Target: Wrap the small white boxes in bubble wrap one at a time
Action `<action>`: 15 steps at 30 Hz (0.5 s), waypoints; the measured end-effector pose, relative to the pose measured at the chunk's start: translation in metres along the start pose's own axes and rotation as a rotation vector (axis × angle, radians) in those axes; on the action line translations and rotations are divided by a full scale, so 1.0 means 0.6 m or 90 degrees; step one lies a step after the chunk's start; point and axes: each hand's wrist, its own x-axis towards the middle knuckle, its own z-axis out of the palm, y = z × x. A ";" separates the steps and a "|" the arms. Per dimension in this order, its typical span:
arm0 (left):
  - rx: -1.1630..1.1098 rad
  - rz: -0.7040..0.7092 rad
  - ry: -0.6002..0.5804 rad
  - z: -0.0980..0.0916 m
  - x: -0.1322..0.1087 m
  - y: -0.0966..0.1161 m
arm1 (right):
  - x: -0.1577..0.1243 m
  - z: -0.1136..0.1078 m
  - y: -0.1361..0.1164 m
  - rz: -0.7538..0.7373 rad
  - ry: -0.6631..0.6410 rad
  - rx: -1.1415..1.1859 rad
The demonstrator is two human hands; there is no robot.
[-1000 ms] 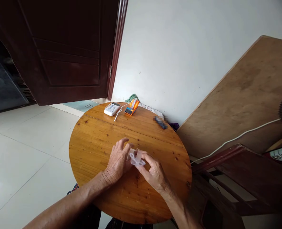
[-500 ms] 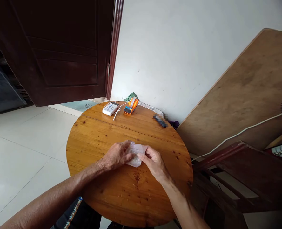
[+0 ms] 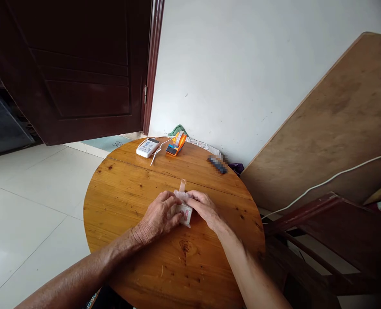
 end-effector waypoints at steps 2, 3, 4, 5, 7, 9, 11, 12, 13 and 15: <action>-0.012 -0.014 -0.019 0.001 0.007 -0.001 | 0.014 0.005 -0.004 -0.004 0.005 0.016; -0.017 -0.020 -0.025 0.000 0.009 -0.002 | 0.022 0.008 -0.005 -0.005 0.011 0.035; -0.019 -0.026 -0.028 0.000 0.011 -0.004 | 0.028 0.012 -0.006 -0.006 0.017 0.056; -0.019 -0.034 -0.028 -0.001 0.013 -0.005 | 0.034 0.014 -0.006 -0.009 0.023 0.080; -0.017 -0.056 -0.024 -0.002 0.014 -0.006 | 0.040 0.018 -0.004 -0.023 0.039 0.122; -0.020 -0.080 -0.024 -0.003 0.016 -0.006 | 0.037 0.017 -0.001 -0.050 0.065 0.144; -0.031 -0.096 -0.029 -0.003 0.017 -0.005 | 0.028 0.014 -0.001 -0.092 0.087 0.142; -0.037 -0.100 -0.029 -0.002 0.018 -0.005 | 0.021 0.013 -0.002 -0.115 0.088 0.126; -0.041 -0.102 -0.026 -0.002 0.019 -0.006 | 0.014 0.011 -0.003 -0.137 0.084 0.105; -0.044 -0.108 -0.008 0.001 0.021 -0.009 | -0.002 0.010 -0.008 -0.178 0.071 0.050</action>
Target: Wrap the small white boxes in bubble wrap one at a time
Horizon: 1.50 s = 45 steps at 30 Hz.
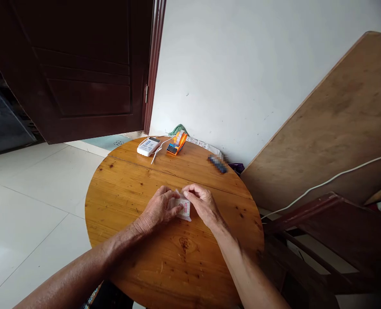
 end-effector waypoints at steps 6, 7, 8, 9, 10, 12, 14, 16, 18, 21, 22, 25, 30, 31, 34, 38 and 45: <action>-0.015 -0.014 0.027 0.006 0.002 -0.014 | -0.045 -0.007 -0.014 -0.196 0.001 -0.232; -0.018 -0.011 0.025 0.007 0.002 -0.016 | -0.054 -0.009 -0.013 -0.235 0.006 -0.280; -0.022 -0.010 0.022 0.008 0.002 -0.017 | -0.062 -0.011 -0.011 -0.269 0.009 -0.329; -0.026 -0.014 0.018 0.009 0.001 -0.018 | -0.071 -0.013 -0.009 -0.296 0.010 -0.376; -0.033 -0.019 0.015 0.009 0.001 -0.018 | -0.079 -0.014 -0.006 -0.316 0.010 -0.419; -0.051 -0.015 0.014 0.006 -0.003 -0.018 | -0.093 -0.015 0.000 -0.340 0.013 -0.484; -0.061 0.017 0.010 -0.001 -0.009 -0.015 | -0.102 -0.013 0.006 -0.351 0.033 -0.531; -0.047 0.059 -0.004 -0.010 -0.015 -0.011 | -0.105 -0.010 0.011 -0.351 0.065 -0.572; -0.011 0.094 -0.031 -0.015 -0.019 -0.007 | -0.102 -0.007 0.013 -0.347 0.082 -0.605; 0.054 0.125 -0.047 -0.012 -0.020 -0.005 | -0.091 -0.006 0.012 -0.350 0.091 -0.635; 0.077 0.130 -0.043 -0.009 -0.020 -0.006 | -0.087 -0.006 0.011 -0.355 0.095 -0.638; 0.159 0.145 -0.012 0.002 -0.018 -0.011 | -0.083 -0.005 0.013 -0.367 0.105 -0.627; 0.252 0.216 0.044 0.014 -0.022 -0.017 | -0.096 0.004 0.023 -0.375 0.124 -0.599; 0.254 0.231 0.047 0.015 -0.023 -0.016 | -0.098 0.006 0.024 -0.373 0.127 -0.600; 0.249 0.244 0.044 0.015 -0.022 -0.014 | -0.101 0.012 0.024 -0.363 0.133 -0.615; 0.273 0.237 0.043 0.009 -0.017 -0.013 | -0.098 0.019 0.018 -0.340 0.141 -0.611; 0.174 0.201 0.034 0.008 -0.021 -0.018 | -0.101 0.010 0.018 -0.335 0.148 -0.480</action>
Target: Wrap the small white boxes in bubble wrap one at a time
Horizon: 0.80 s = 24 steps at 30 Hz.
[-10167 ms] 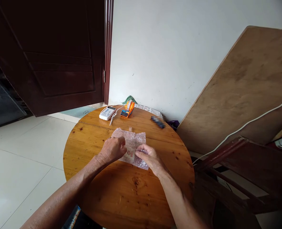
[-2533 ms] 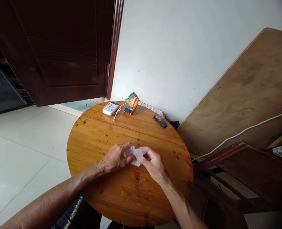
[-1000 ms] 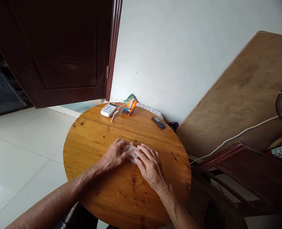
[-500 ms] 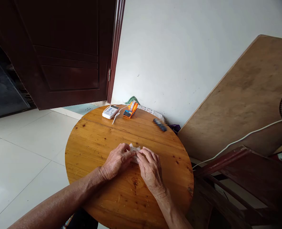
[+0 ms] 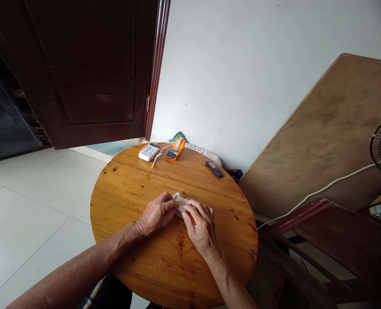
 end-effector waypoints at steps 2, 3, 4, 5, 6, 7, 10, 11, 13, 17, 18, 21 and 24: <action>-0.020 -0.005 -0.009 -0.002 -0.001 -0.001 | -0.002 -0.004 0.005 0.022 0.042 0.014; -0.022 -0.003 -0.010 -0.003 -0.001 -0.002 | -0.003 -0.005 0.007 0.031 0.056 0.011; -0.021 -0.002 -0.010 -0.005 -0.001 -0.002 | -0.004 -0.005 0.009 0.035 0.059 0.003; -0.019 -0.002 -0.010 -0.005 0.000 -0.003 | -0.004 -0.005 0.009 0.034 0.046 -0.009; -0.016 -0.004 -0.009 -0.006 0.000 -0.003 | -0.004 -0.003 0.010 0.029 0.022 -0.024; -0.014 -0.006 -0.007 -0.005 0.001 -0.004 | -0.003 -0.001 0.009 0.019 -0.005 -0.041; -0.008 -0.015 -0.001 0.000 0.002 -0.004 | 0.005 0.007 0.003 -0.013 -0.058 -0.110; -0.006 -0.020 0.002 0.002 0.003 -0.004 | 0.008 0.008 0.001 -0.022 -0.063 -0.134; -0.011 -0.036 0.008 0.005 0.003 -0.003 | 0.014 0.008 -0.003 -0.033 -0.065 -0.166; -0.064 -0.054 0.000 0.002 0.003 0.000 | 0.006 -0.003 -0.001 -0.002 -0.020 -0.077; -0.082 -0.055 -0.006 -0.001 0.002 0.001 | 0.001 -0.007 0.001 0.019 0.005 -0.040; -0.133 -0.060 0.000 -0.010 0.001 0.002 | -0.014 -0.014 0.006 0.072 0.053 0.026; -0.164 -0.087 0.029 -0.018 0.003 0.003 | -0.015 -0.019 0.010 0.080 0.041 0.046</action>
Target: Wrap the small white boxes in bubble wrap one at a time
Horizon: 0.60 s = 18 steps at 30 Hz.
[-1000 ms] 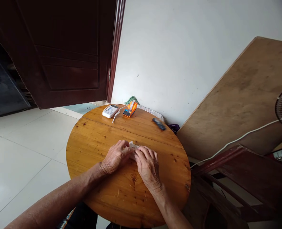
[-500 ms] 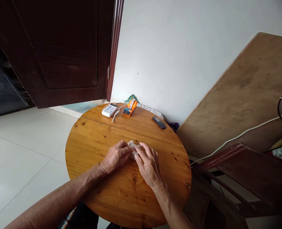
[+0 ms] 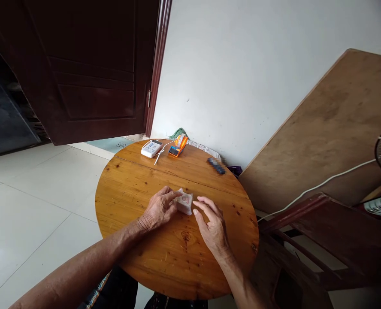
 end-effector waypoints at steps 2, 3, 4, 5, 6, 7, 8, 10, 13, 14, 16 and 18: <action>-0.017 -0.028 0.015 -0.002 0.003 0.000 | 0.008 -0.001 0.001 0.004 -0.009 0.013; -0.028 -0.042 0.020 -0.002 0.004 -0.001 | 0.013 -0.001 0.001 0.004 -0.014 0.019; -0.039 -0.054 0.024 -0.001 0.006 -0.002 | 0.019 0.000 0.001 0.002 -0.022 0.024; -0.048 -0.065 0.024 0.000 0.008 -0.004 | 0.025 0.002 0.001 -0.003 -0.031 0.027; -0.055 -0.076 0.022 0.003 0.009 -0.006 | 0.030 0.004 0.002 -0.009 -0.041 0.027; -0.060 -0.091 0.019 0.006 0.011 -0.008 | 0.035 0.007 0.002 -0.019 -0.049 0.023; -0.066 -0.108 0.016 0.009 0.012 -0.010 | 0.039 0.009 0.003 -0.030 -0.054 0.017; -0.083 -0.142 0.010 0.017 0.015 -0.011 | 0.045 0.014 0.005 -0.055 -0.062 -0.001; -0.123 -0.175 -0.003 0.024 0.017 -0.006 | 0.055 0.017 0.005 -0.083 -0.096 -0.026; -0.134 -0.183 -0.010 0.024 0.017 -0.003 | 0.061 0.018 0.006 -0.083 -0.113 -0.026; -0.146 -0.203 -0.027 0.024 0.016 0.004 | 0.082 0.022 0.008 -0.060 -0.136 -0.005; -0.143 -0.222 -0.042 0.022 0.013 0.010 | 0.116 0.033 0.015 0.010 -0.143 0.046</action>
